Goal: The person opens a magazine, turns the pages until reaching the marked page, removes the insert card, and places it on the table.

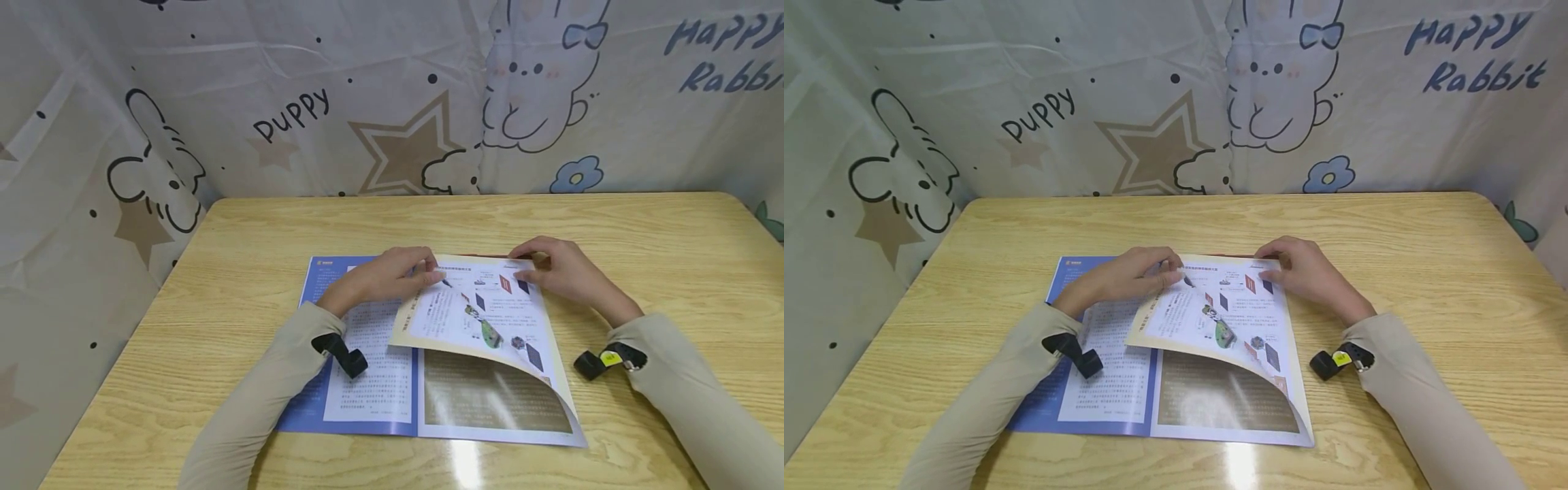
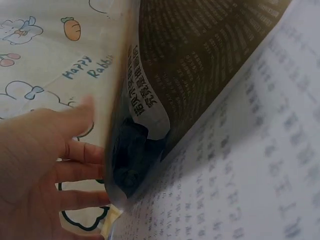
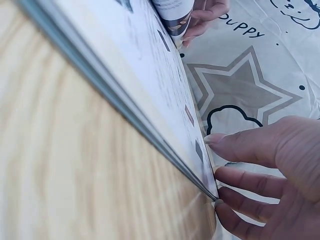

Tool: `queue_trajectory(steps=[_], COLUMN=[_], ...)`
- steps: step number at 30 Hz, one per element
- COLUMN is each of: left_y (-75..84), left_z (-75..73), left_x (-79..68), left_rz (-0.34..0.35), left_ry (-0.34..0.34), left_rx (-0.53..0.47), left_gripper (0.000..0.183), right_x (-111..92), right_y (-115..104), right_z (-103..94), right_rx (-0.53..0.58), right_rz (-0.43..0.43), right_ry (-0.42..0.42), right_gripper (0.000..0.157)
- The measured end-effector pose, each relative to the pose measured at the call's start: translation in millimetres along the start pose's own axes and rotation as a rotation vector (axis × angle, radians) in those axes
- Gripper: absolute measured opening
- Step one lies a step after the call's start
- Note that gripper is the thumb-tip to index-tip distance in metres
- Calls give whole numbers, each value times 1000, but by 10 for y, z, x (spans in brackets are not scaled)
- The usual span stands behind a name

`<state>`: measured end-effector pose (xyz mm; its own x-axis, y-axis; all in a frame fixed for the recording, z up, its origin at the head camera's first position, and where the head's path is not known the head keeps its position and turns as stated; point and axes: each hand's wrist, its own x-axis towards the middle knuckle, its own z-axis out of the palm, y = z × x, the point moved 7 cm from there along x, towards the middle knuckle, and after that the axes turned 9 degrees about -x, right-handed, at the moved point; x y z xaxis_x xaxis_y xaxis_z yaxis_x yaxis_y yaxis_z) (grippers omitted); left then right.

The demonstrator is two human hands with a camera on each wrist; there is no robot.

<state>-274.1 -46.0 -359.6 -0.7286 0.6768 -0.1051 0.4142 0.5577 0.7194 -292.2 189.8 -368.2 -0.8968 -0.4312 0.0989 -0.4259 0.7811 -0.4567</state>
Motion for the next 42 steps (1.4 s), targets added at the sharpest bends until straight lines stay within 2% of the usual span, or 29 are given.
queue_trajectory(steps=[7, 16, 22, 26, 31, 42], left_y=[8, 34, 41, 41, 32, -9], left_z=[27, 112, 116, 137, 159, 158], left_x=[-4, -78, -94, -94, -111, -160], left_rz=[-57, -75, -72, -78, -100, -181], left_ry=[-37, -161, -171, -185, -202, -259], left_rx=[84, 172, 166, 204, 232, 230], left_gripper=[33, 37, 36, 38, 32, 24], right_x=[-5, -2, -1, -8, -15, -9], right_y=[-48, -53, -45, -47, -41, -44], right_z=[14, 35, 45, 45, 58, 60], right_rx=[-26, -84, -121, -131, -130, -134], right_rz=[-16, -5, -6, 4, 21, 0], right_ry=[3, -14, -19, -21, -25, -7], right_gripper=[34, 42, 50, 51, 50, 49])
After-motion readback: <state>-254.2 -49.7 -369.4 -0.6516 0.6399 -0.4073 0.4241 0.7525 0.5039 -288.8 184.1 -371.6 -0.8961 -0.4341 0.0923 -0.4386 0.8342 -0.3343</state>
